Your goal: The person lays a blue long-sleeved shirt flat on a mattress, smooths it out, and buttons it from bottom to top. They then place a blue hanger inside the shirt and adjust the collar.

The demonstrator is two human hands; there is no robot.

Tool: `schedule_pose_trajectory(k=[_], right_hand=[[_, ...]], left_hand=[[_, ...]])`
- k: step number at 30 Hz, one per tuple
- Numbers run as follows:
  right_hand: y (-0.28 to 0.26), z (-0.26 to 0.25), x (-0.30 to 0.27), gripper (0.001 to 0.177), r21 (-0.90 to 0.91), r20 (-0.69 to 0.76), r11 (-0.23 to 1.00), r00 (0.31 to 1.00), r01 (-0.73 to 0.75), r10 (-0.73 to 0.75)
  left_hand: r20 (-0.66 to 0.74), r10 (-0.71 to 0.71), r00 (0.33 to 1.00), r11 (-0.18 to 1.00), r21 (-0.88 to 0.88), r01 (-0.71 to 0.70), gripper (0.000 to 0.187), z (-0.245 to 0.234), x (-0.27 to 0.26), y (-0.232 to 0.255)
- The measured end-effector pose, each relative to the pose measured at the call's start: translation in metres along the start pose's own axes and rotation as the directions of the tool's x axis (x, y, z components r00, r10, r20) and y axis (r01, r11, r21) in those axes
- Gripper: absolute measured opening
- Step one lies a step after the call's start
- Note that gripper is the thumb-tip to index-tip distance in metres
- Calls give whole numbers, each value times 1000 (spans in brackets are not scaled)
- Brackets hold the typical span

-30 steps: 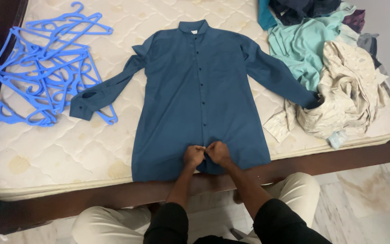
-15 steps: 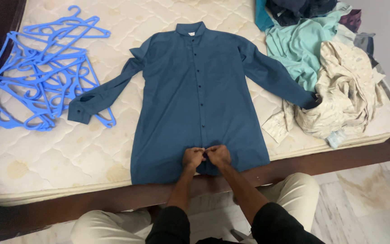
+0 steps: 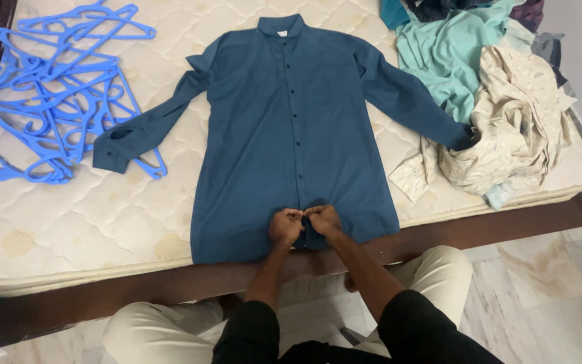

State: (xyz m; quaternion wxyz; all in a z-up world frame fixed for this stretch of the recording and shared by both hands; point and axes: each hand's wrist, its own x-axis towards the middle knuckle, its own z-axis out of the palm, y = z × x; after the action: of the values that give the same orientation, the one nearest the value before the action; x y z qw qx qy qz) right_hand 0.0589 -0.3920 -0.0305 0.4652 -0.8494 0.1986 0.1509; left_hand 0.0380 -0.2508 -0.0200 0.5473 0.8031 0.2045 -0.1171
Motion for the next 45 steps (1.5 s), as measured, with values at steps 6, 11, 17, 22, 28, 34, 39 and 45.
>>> schedule_pose_trajectory(k=[6,11,17,22,28,34,39,45], right_hand=[[-4,-1,-7,18,-63,-5,997,999,40,-40],[-20,8,-25,17,-185,-148,982,989,-34,7],[19,7,0,27,50,-36,970,971,239,-237],[9,7,7,40,-202,85,974,993,97,-81],[26,6,15,35,54,22,976,977,213,-214],[35,-25,24,42,410,293,897,907,167,-303],[34,-115,17,41,-564,-172,671,727,480,-665],[45,-199,19,55,-595,-284,791,882,145,-376]], left_hand=[[31,-12,999,1000,-5,12,24,8,12,-14],[73,38,997,997,-74,-32,23,18,32,-42],[15,93,996,991,-97,-91,21,8,10,-21],[29,19,999,1000,-24,-18,20,-2,-10,-3],[60,283,957,840,-498,-217,20,11,14,-54],[-210,301,930,944,-72,-322,24,-34,3,-44],[-416,550,724,776,575,-259,24,-157,-30,-12],[-515,258,817,871,490,34,48,-252,-25,-25]])
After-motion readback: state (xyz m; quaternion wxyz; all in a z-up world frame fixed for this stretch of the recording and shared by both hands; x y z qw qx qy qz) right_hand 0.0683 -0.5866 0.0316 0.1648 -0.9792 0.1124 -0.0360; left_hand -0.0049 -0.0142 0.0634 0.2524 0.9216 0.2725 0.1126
